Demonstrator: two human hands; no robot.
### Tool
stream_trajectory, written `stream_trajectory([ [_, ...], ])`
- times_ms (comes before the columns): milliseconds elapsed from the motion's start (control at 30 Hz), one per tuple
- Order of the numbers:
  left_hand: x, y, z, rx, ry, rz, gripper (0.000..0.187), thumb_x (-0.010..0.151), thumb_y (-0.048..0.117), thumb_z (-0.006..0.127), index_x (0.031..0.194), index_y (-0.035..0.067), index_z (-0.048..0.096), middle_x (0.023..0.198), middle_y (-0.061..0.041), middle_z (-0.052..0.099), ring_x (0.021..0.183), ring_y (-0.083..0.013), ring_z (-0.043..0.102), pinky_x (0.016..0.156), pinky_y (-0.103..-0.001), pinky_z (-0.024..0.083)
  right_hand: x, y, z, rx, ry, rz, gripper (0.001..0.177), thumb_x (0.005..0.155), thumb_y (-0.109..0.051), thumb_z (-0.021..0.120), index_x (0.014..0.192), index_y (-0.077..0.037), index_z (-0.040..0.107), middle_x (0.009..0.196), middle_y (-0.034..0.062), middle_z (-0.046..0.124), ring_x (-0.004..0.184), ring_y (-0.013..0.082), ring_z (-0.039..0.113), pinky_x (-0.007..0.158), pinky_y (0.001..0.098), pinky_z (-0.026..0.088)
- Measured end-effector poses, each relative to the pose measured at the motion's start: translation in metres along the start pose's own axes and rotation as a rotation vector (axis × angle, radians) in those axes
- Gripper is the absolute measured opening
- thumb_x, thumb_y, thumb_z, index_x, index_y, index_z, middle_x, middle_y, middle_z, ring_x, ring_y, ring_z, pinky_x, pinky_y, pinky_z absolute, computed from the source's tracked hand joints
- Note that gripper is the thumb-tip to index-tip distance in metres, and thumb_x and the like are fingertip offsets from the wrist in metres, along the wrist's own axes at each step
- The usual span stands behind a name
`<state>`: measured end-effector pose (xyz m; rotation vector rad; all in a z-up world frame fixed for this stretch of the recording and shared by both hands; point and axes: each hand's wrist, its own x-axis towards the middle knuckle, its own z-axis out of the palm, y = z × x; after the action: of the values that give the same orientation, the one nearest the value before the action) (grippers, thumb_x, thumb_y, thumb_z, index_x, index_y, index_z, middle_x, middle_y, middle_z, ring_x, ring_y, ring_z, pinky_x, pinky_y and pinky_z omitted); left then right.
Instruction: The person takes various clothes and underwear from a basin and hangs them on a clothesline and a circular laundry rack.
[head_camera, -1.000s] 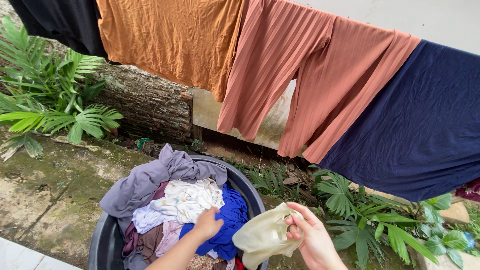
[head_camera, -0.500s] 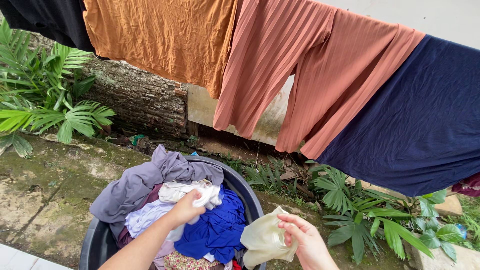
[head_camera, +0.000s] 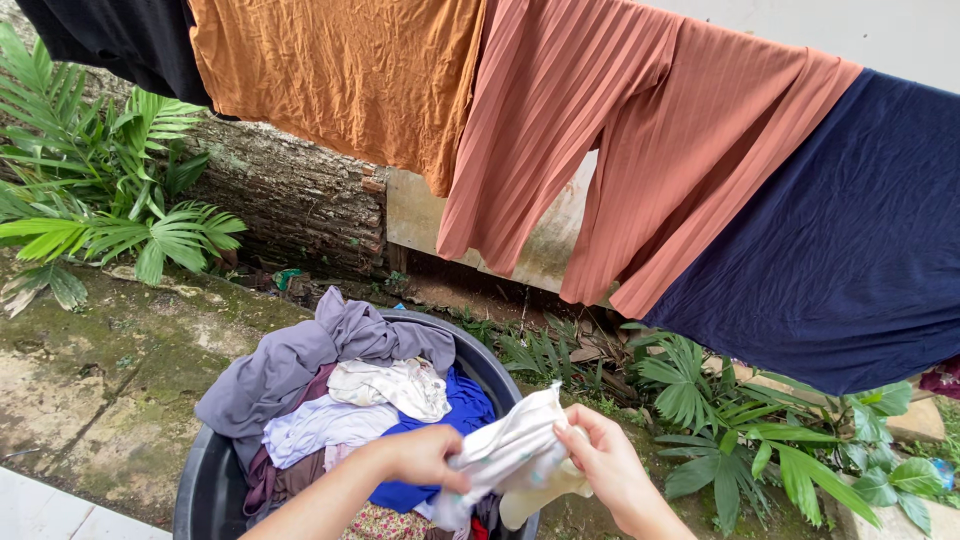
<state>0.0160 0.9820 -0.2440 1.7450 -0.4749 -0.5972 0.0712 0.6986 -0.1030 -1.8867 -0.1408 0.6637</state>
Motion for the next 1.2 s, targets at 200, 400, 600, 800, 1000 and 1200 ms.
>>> stream_trajectory([
  [200, 0.005, -0.065, 0.046, -0.527, 0.293, -0.393, 0.028, 0.099, 0.022, 0.062, 0.122, 0.007, 0.066, 0.099, -0.008, 0.072, 0.082, -0.0198, 0.067, 0.073, -0.039, 0.053, -0.004, 0.023, 0.002, 0.147, -0.036, -0.038, 0.015, 0.093, -0.018, 0.065, 0.090, -0.004, 0.067, 0.077, -0.0013, 0.069, 0.070, 0.0069, 0.060, 0.064, 0.0243, 0.048],
  [400, 0.018, -0.064, 0.048, -1.140, 0.540, -0.400, 0.030, 0.104, 0.024, 0.051, 0.129, 0.007, 0.050, 0.115, -0.009, 0.072, 0.103, -0.0233, 0.074, 0.094, -0.044, 0.061, -0.010, 0.039, 0.016, 0.026, -0.246, -0.108, 0.016, 0.096, -0.015, 0.071, 0.098, 0.000, 0.072, 0.080, -0.0025, 0.064, 0.075, 0.0064, 0.056, 0.068, 0.0245, 0.047],
  [600, 0.037, -0.093, 0.026, -1.204, 0.826, -0.156, 0.032, 0.100, 0.015, 0.051, 0.129, 0.014, 0.066, 0.110, -0.010, 0.071, 0.101, -0.0256, 0.068, 0.090, -0.049, 0.056, -0.016, 0.039, 0.013, -0.646, -0.331, -0.323, 0.027, 0.087, -0.011, 0.079, 0.112, -0.005, 0.071, 0.108, 0.0016, 0.074, 0.105, 0.0078, 0.067, 0.095, 0.0278, 0.050],
  [800, 0.066, -0.120, 0.006, 0.284, 0.698, -0.518, 0.033, 0.106, 0.032, 0.045, 0.131, 0.025, 0.066, 0.118, -0.010, 0.076, 0.111, -0.0306, 0.070, 0.096, -0.044, 0.054, -0.018, 0.006, 0.003, -0.271, 0.012, 0.027, 0.049, 0.088, -0.002, 0.064, 0.135, -0.017, 0.066, 0.104, 0.0010, 0.077, 0.087, 0.0158, 0.062, 0.081, 0.0306, 0.053],
  [1000, 0.090, -0.174, -0.013, 0.736, 0.307, -0.855, 0.040, 0.105, 0.026, 0.042, 0.142, 0.026, 0.058, 0.130, -0.009, 0.070, 0.121, -0.0279, 0.069, 0.101, -0.043, 0.055, -0.023, 0.008, -0.018, -0.193, 0.084, -0.324, 0.035, 0.088, 0.003, 0.061, 0.121, -0.004, 0.070, 0.117, 0.0050, 0.073, 0.115, 0.0121, 0.064, 0.100, 0.0273, 0.046],
  [1200, 0.093, -0.149, -0.028, 0.816, 0.168, -0.758, 0.034, 0.095, 0.026, 0.059, 0.127, 0.016, 0.067, 0.121, -0.011, 0.072, 0.116, -0.0294, 0.069, 0.097, -0.041, 0.056, -0.073, 0.014, -0.041, -0.063, 0.141, -0.156, 0.026, 0.095, -0.001, 0.061, 0.118, -0.001, 0.072, 0.118, 0.0064, 0.070, 0.111, 0.0142, 0.062, 0.097, 0.0295, 0.047],
])
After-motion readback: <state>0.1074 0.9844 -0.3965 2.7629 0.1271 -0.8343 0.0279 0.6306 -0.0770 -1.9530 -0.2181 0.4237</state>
